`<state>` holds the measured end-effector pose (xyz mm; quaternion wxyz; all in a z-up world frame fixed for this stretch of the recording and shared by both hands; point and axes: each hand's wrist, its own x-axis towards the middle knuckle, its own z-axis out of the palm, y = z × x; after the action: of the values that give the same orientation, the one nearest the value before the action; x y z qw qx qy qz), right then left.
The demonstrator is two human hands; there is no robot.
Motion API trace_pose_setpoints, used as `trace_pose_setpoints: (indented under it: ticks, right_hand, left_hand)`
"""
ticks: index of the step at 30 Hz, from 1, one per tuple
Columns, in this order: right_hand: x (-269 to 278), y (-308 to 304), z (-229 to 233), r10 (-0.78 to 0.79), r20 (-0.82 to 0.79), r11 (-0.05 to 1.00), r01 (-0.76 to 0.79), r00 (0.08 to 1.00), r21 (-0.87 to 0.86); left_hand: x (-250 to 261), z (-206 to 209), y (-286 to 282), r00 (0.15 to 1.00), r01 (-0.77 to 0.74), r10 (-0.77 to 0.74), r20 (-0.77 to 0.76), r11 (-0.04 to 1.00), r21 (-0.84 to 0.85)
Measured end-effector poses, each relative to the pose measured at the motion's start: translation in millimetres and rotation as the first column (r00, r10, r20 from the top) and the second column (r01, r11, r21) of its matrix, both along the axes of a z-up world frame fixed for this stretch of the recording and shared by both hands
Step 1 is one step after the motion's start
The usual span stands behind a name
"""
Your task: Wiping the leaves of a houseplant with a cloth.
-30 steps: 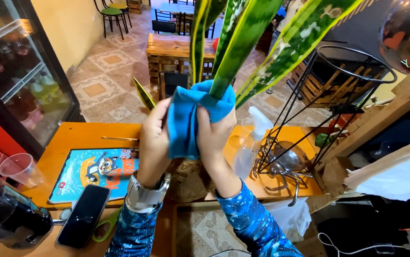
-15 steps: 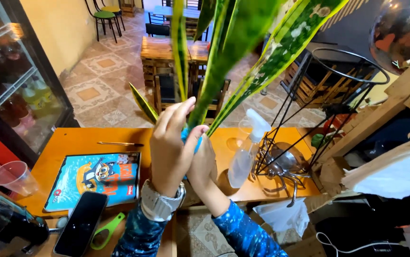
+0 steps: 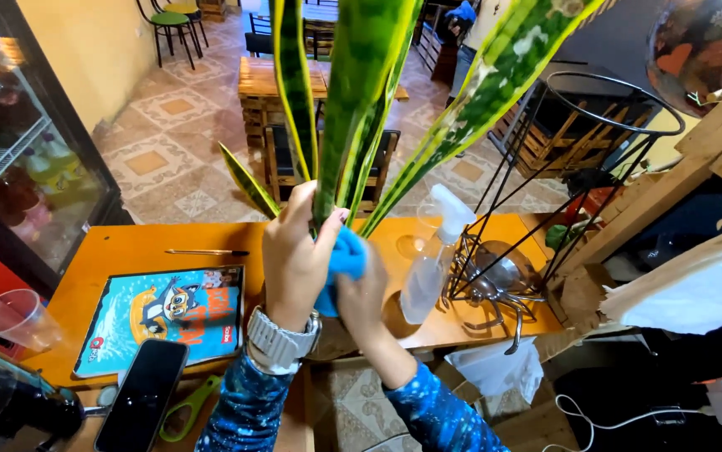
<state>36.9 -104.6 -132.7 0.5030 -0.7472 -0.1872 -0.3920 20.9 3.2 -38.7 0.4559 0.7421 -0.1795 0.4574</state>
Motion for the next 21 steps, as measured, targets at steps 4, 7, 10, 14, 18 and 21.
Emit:
trace_pose_setpoints:
  ticks: [4, 7, 10, 14, 18, 21]
  right_hand:
    - [20, -34, 25, 0.004, 0.07, 0.957, -0.024, 0.998, 0.29]
    - [17, -41, 90, -0.087, 0.206, 0.904, -0.01, 0.975, 0.428]
    - [3, -33, 144, -0.079, 0.399, 0.898, -0.109, 0.913, 0.426]
    - [-24, 9, 190, -0.03, 0.407, 0.965, -0.079, 0.913, 0.248]
    - [-6, 20, 167, 0.059, 0.419, 0.956, -0.173, 0.906, 0.238]
    - [-4, 22, 155, 0.053, 0.442, 0.957, -0.171, 0.895, 0.232]
  left_hand:
    - [2, 1, 7, 0.999, 0.051, -0.051, 0.004, 0.999, 0.004]
    - [5, 1, 5, 0.997, 0.055, -0.056, -0.044, 0.998, -0.02]
    - [5, 1, -3, 0.997, 0.021, -0.021, -0.079, 1.0, -0.005]
    - [11, -15, -5, 0.997, 0.042, -0.039, -0.069, 0.998, 0.04]
    - [27, -47, 5, 0.994, 0.094, -0.09, -0.063, 0.993, 0.072]
    - [27, -56, 13, 0.99, 0.135, -0.129, -0.06, 0.986, 0.099]
